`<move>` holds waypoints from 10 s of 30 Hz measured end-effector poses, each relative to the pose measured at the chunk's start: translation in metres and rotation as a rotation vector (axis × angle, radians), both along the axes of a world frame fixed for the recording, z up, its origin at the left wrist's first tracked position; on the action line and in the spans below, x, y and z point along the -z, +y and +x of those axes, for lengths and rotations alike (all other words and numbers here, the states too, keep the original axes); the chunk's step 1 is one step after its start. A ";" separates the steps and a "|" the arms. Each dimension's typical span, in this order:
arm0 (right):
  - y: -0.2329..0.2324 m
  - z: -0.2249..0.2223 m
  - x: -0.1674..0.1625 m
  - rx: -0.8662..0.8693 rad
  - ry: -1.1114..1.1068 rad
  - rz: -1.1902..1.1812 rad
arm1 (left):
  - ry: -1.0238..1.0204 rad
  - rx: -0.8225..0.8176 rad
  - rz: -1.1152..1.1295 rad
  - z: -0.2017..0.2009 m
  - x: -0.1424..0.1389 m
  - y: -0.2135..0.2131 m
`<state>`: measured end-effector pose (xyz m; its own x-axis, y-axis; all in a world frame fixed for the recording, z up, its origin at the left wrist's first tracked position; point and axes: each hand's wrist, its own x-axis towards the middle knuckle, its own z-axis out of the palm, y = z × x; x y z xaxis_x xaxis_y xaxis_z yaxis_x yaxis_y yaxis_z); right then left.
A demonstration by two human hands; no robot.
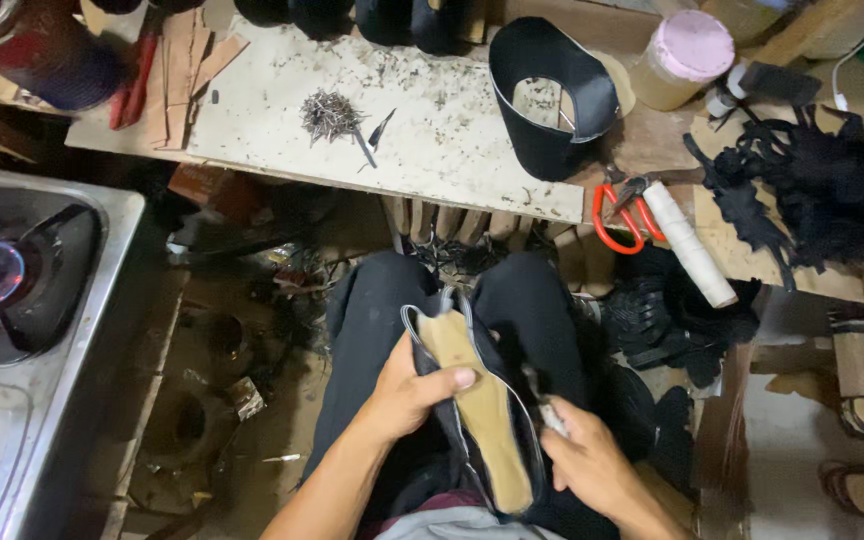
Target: The person sits with a black fabric shoe upper on a wooden last in their lap. They heat the upper over a gas burner flame, apply glue from a bottle, press and fold the upper edges over the last, and hammer the edges to shape and secure the shoe.
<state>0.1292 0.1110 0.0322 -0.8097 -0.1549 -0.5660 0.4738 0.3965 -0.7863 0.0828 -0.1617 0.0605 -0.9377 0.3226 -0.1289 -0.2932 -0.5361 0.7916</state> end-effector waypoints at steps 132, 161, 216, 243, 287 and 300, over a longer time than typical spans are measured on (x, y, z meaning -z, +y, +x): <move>-0.002 -0.122 -0.132 -1.014 0.612 0.911 | 0.423 0.060 -0.557 -0.062 -0.008 0.058; 0.033 -0.127 -0.122 -0.890 0.472 0.875 | 0.355 0.033 -0.941 -0.055 -0.036 0.098; -0.005 -0.073 -0.105 -0.533 0.576 0.865 | 0.220 0.268 -0.736 -0.077 -0.035 0.081; -0.003 -0.040 -0.134 -0.444 0.450 0.716 | 0.212 0.203 -0.903 -0.044 -0.055 0.087; -0.038 0.018 -0.118 -0.525 0.765 0.723 | 0.095 0.258 -0.942 -0.007 -0.108 0.035; 0.030 -0.069 -0.137 -0.333 0.638 1.015 | 0.061 0.182 -0.496 -0.061 -0.009 0.044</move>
